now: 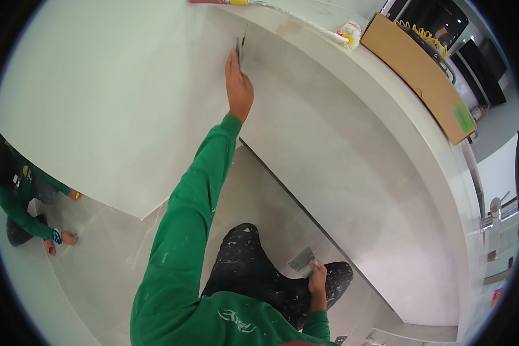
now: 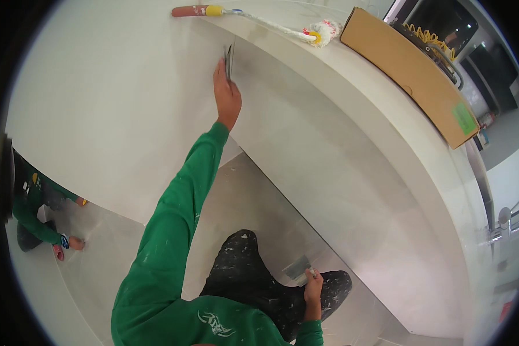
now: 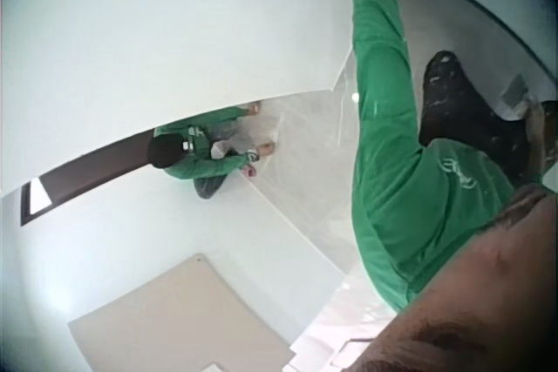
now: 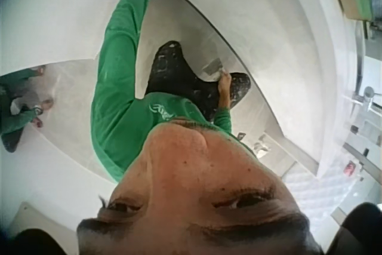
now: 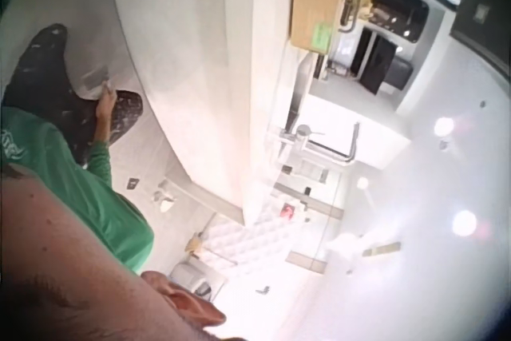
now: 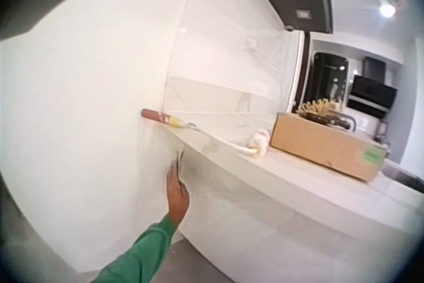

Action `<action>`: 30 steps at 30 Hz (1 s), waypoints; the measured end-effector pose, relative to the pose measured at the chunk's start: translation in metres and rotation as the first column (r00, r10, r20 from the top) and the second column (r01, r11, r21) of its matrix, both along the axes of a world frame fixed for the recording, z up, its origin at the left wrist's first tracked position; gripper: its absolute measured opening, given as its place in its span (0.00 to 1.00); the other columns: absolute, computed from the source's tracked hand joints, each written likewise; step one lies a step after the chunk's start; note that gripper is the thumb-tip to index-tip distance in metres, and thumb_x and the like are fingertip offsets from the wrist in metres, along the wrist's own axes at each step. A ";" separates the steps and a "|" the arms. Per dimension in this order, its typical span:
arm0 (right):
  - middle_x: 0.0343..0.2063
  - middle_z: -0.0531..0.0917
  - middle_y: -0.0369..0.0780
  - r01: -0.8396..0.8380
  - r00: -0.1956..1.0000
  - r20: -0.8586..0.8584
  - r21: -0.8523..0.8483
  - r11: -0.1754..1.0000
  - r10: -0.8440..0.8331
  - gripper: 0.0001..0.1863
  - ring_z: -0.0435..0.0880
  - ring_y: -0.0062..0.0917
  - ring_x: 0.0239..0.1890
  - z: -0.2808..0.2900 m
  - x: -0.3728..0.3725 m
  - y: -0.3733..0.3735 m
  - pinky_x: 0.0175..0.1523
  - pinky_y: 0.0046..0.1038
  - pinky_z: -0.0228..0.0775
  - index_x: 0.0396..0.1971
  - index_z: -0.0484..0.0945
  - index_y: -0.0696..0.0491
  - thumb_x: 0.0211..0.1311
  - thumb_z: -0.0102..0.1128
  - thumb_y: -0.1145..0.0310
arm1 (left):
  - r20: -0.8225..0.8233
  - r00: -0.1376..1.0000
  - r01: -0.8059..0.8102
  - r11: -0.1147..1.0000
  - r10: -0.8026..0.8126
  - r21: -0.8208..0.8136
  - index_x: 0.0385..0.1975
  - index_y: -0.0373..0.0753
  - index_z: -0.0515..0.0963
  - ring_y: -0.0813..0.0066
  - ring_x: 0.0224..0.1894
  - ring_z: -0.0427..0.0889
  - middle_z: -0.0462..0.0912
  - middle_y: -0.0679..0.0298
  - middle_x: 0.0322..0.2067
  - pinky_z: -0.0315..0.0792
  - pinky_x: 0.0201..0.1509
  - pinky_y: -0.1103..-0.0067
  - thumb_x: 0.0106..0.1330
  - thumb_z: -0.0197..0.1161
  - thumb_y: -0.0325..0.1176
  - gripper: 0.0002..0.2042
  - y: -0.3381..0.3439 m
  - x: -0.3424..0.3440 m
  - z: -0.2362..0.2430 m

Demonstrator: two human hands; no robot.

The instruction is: The person applies grout to floor tile seams and counter edges using a putty knife and their fingers. They smooth the material along the tile gaps and clean the excess away while kneeling on the floor.

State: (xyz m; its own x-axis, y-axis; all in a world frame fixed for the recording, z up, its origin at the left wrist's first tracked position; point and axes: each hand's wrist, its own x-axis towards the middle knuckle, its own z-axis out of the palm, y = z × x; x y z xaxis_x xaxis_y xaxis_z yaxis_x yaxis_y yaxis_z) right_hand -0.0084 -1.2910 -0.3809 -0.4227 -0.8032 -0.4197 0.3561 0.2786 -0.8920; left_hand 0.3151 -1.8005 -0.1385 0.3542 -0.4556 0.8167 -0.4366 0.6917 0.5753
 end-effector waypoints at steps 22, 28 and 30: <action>0.40 0.83 0.39 0.015 0.999 0.036 0.098 0.995 -0.019 0.13 0.83 0.25 0.43 -0.002 -0.001 -0.007 0.51 0.28 0.74 0.47 0.76 0.61 0.67 0.62 0.71 | 0.058 0.996 -0.077 0.995 0.073 0.068 0.66 0.32 0.63 0.49 0.69 0.65 0.64 0.48 0.68 0.68 0.68 0.67 0.63 0.49 0.13 0.28 -0.042 -0.024 -0.002; 0.42 0.83 0.40 0.016 0.998 0.053 0.098 0.995 -0.022 0.13 0.83 0.26 0.44 -0.005 -0.004 -0.004 0.53 0.29 0.74 0.48 0.75 0.61 0.68 0.61 0.71 | 0.006 1.000 -0.015 0.965 0.014 0.263 0.69 0.34 0.59 0.51 0.70 0.63 0.64 0.49 0.69 0.67 0.70 0.67 0.61 0.45 0.10 0.32 -0.013 -0.028 -0.147; 0.42 0.83 0.40 0.030 0.999 0.033 0.091 0.995 -0.033 0.13 0.83 0.27 0.44 -0.004 -0.003 -0.001 0.53 0.29 0.74 0.48 0.75 0.60 0.68 0.61 0.71 | -0.046 0.998 0.050 0.918 -0.035 0.394 0.70 0.36 0.58 0.50 0.70 0.63 0.64 0.49 0.69 0.65 0.71 0.67 0.60 0.45 0.10 0.34 0.003 -0.030 -0.203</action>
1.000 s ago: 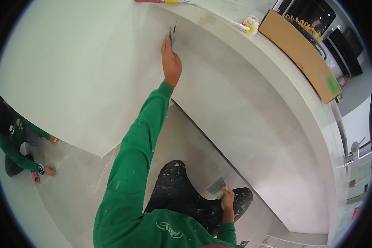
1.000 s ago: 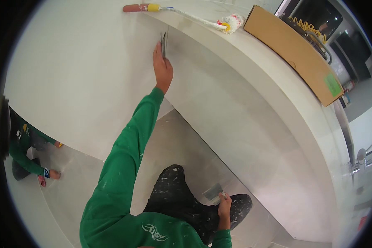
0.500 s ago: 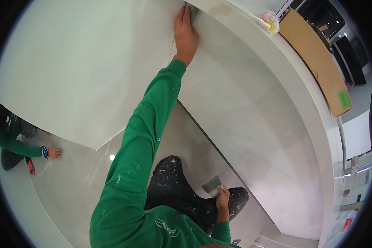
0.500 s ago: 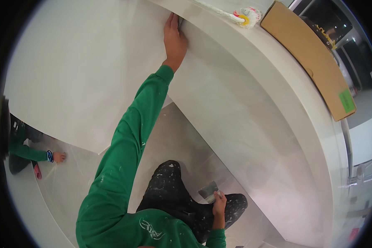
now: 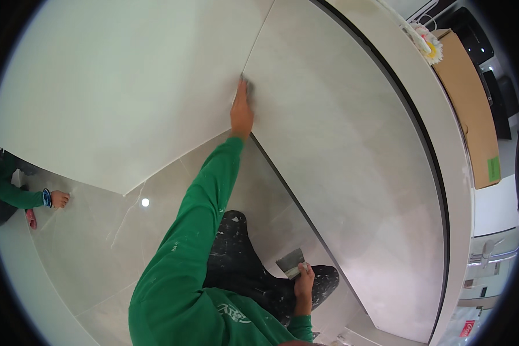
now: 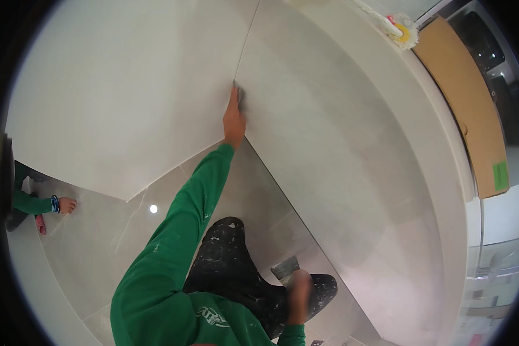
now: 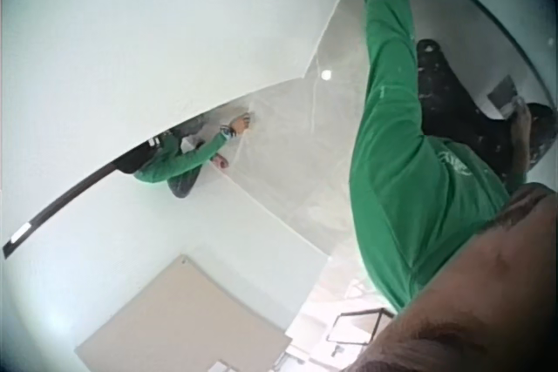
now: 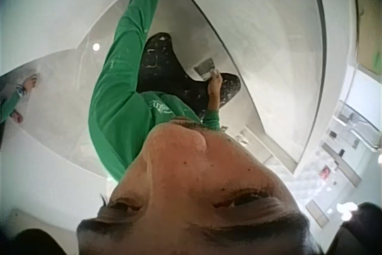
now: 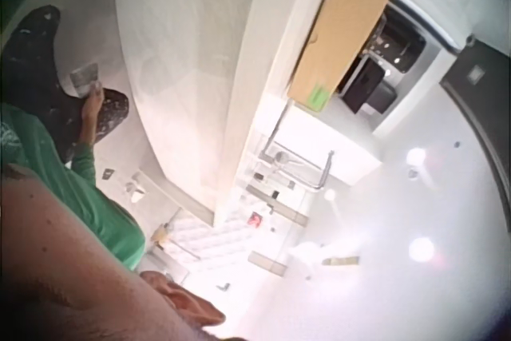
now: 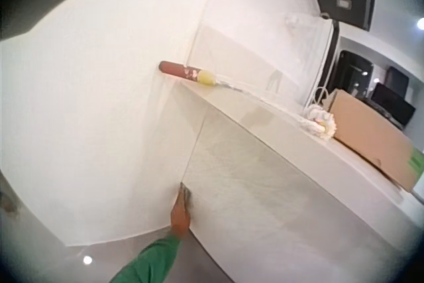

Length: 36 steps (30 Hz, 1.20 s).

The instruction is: The person applies grout to floor tile seams and counter edges using a putty knife and their fingers. They smooth the material along the tile gaps and clean the excess away while kneeling on the floor.

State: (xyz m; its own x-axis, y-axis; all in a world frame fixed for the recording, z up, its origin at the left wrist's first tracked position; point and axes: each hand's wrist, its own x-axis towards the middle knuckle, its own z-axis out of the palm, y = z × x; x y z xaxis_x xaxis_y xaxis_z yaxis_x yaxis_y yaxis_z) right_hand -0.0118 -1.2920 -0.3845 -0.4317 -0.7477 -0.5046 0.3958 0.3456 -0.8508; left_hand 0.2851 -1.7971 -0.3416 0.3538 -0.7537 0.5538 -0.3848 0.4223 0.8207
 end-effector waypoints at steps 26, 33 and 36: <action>0.49 0.80 0.39 0.007 0.910 0.413 0.071 0.997 -0.035 0.18 0.78 0.31 0.55 -0.020 0.037 -0.040 0.64 0.37 0.66 0.52 0.74 0.58 0.66 0.60 0.67 | -0.996 -0.048 0.866 -0.500 -0.079 -0.002 0.60 0.38 0.73 0.73 0.53 0.80 0.80 0.62 0.53 0.74 0.57 0.73 0.71 0.61 0.35 0.19 0.302 -0.062 -0.142; 0.49 0.81 0.40 0.151 0.916 0.371 0.036 0.988 -0.153 0.16 0.79 0.31 0.55 0.007 0.039 -0.009 0.64 0.38 0.68 0.51 0.75 0.59 0.67 0.60 0.69 | -0.957 0.291 0.669 0.716 -0.008 0.198 0.77 0.44 0.39 0.64 0.78 0.44 0.41 0.60 0.77 0.44 0.77 0.63 0.75 0.43 0.59 0.39 0.043 -0.019 -0.149; 0.45 0.82 0.38 0.201 0.898 0.392 0.034 0.979 -0.198 0.13 0.81 0.28 0.51 0.021 0.048 -0.012 0.60 0.35 0.71 0.48 0.77 0.59 0.68 0.60 0.68 | -0.937 0.295 0.596 0.730 0.187 0.333 0.76 0.41 0.46 0.54 0.75 0.51 0.49 0.57 0.75 0.48 0.76 0.58 0.69 0.43 0.70 0.46 -0.031 -0.008 -0.090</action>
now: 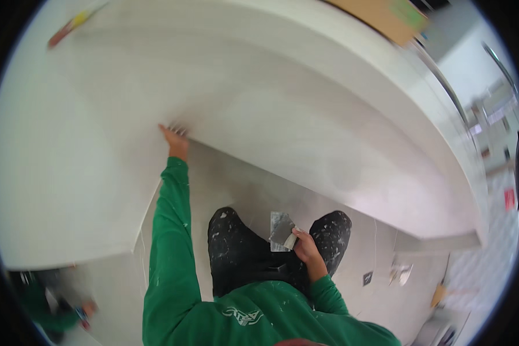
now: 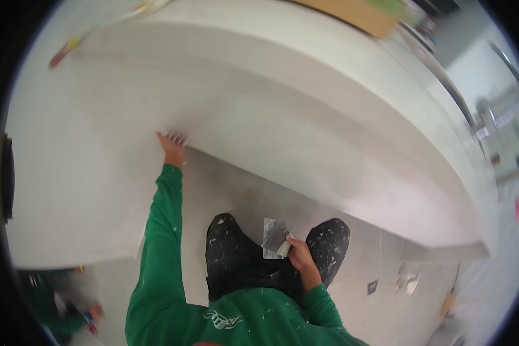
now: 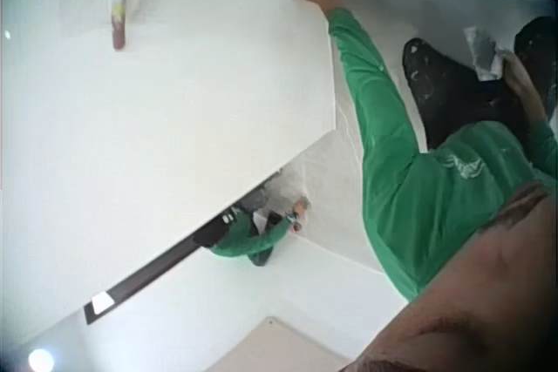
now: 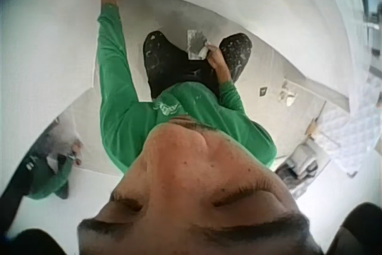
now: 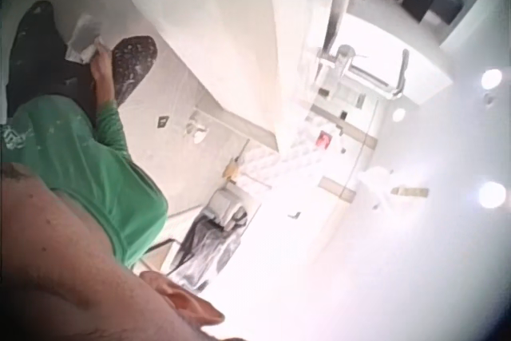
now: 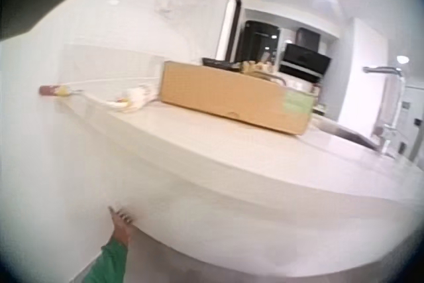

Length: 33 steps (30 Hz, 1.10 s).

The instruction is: The person applies grout to floor tile seams and counter edges using a putty knife and their fingers. They smooth the material along the tile gaps and clean the excess away while kneeling on the floor.

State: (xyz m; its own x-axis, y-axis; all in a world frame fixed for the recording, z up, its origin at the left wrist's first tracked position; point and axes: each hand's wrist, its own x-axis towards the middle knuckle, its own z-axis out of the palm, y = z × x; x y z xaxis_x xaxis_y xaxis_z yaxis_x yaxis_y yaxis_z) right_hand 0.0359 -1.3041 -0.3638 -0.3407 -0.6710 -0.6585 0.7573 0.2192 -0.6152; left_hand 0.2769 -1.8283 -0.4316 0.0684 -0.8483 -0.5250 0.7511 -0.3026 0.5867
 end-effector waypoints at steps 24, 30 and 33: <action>0.54 0.76 0.46 0.074 0.991 -0.108 -0.032 0.997 -0.077 0.29 0.74 0.35 0.58 -0.028 -0.005 0.008 0.61 0.34 0.66 0.55 0.75 0.59 0.56 0.65 0.59 | 0.421 0.870 0.284 0.959 -0.256 -0.005 0.74 0.36 0.47 0.46 0.73 0.52 0.49 0.52 0.74 0.53 0.72 0.48 0.68 0.41 0.68 0.46 0.088 -0.122 0.106; 0.55 0.75 0.49 0.016 0.981 -0.193 -0.033 0.999 -0.022 0.30 0.74 0.37 0.60 -0.033 -0.011 0.008 0.60 0.34 0.68 0.54 0.76 0.61 0.54 0.66 0.58 | 0.769 0.350 -0.003 0.822 0.535 -0.570 0.70 0.21 0.44 0.39 0.75 0.44 0.41 0.36 0.73 0.45 0.73 0.44 0.75 0.34 0.60 0.43 0.104 -0.177 0.241; 0.55 0.75 0.49 0.002 0.974 -0.226 -0.039 0.999 -0.011 0.30 0.74 0.37 0.59 -0.027 -0.007 0.003 0.60 0.34 0.69 0.55 0.76 0.61 0.54 0.66 0.59 | 0.608 0.091 0.189 0.586 0.788 -0.788 0.70 0.19 0.43 0.38 0.75 0.42 0.39 0.35 0.73 0.42 0.73 0.44 0.77 0.34 0.59 0.42 0.158 -0.205 0.297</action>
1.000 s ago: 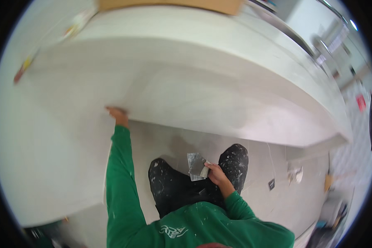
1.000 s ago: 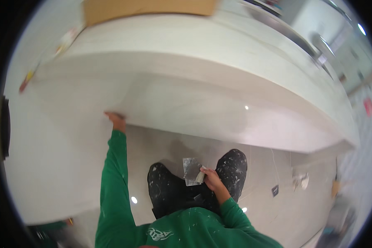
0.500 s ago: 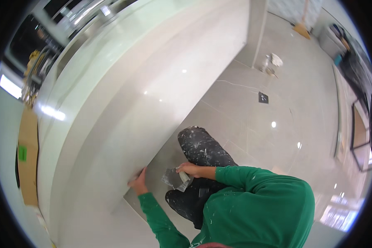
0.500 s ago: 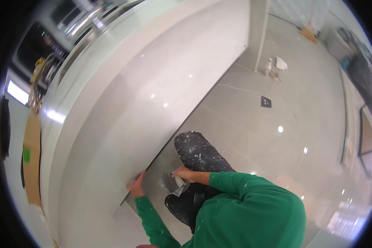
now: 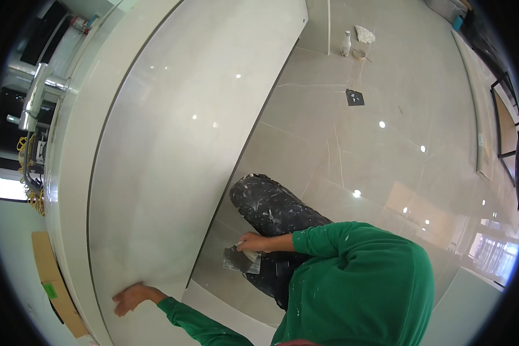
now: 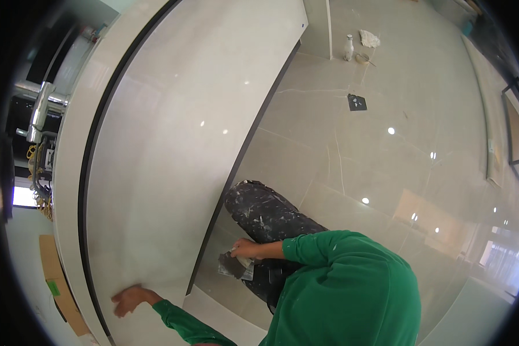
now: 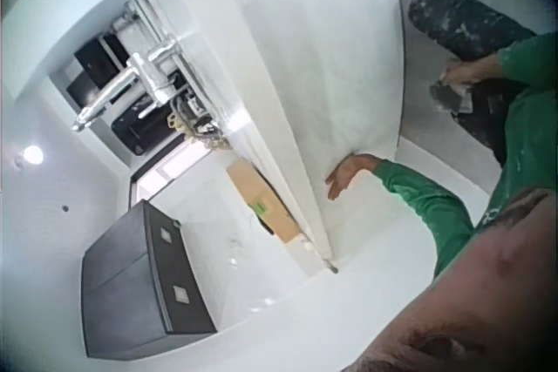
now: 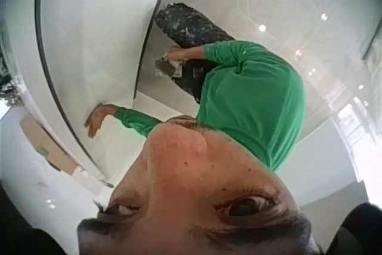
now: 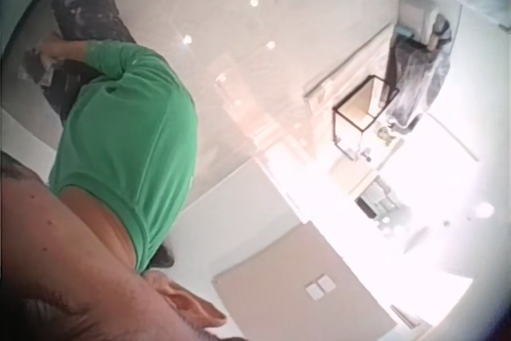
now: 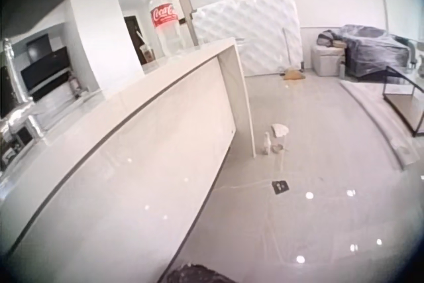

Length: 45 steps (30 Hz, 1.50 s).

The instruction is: The person applies grout to floor tile seams and counter edges using a putty knife and their fingers. They smooth the material along the tile gaps and clean the excess away while kneeling on the floor.

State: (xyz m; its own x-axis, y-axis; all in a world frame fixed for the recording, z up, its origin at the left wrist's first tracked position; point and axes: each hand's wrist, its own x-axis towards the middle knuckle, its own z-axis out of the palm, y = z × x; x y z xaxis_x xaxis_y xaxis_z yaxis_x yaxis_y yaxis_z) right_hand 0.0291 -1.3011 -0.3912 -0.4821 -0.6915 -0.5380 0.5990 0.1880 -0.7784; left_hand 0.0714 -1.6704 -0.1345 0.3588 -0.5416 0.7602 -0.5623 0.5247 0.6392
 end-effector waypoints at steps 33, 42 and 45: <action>0.37 0.84 0.39 0.144 0.974 0.207 -0.244 0.959 -0.094 0.16 0.82 0.25 0.40 0.009 0.001 0.013 0.46 0.29 0.73 0.47 0.80 0.62 0.61 0.65 0.68 | 0.970 0.224 0.716 0.692 -0.099 -0.094 0.64 0.32 0.67 0.53 0.65 0.69 0.73 0.50 0.61 0.62 0.69 0.61 0.63 0.62 0.59 0.39 0.190 -0.109 0.111; 0.36 0.81 0.38 0.054 0.979 0.203 -0.267 0.962 0.001 0.12 0.81 0.26 0.40 -0.014 -0.016 0.019 0.47 0.30 0.74 0.43 0.78 0.58 0.63 0.62 0.70 | 0.883 0.445 0.375 0.927 -0.149 -0.033 0.71 0.25 0.48 0.35 0.73 0.50 0.51 0.33 0.70 0.48 0.76 0.55 0.70 0.57 0.52 0.42 -0.018 0.143 0.077; 0.38 0.81 0.37 0.007 0.972 0.228 -0.243 0.970 0.050 0.10 0.81 0.26 0.42 0.006 0.006 0.015 0.48 0.31 0.75 0.42 0.77 0.57 0.63 0.61 0.71 | 0.768 0.610 0.225 0.972 -0.196 0.069 0.71 0.24 0.47 0.36 0.73 0.49 0.50 0.33 0.70 0.48 0.76 0.54 0.72 0.56 0.50 0.41 -0.079 0.199 0.063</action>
State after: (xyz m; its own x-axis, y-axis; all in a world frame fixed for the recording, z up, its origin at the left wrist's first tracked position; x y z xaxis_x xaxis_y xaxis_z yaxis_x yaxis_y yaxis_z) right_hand 0.0354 -1.2860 -0.3847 -0.3481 -0.8230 -0.4488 0.7651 0.0272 -0.6433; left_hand 0.2709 -1.7492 -0.0715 -0.4808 -0.4972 0.7223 -0.7103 0.7038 0.0118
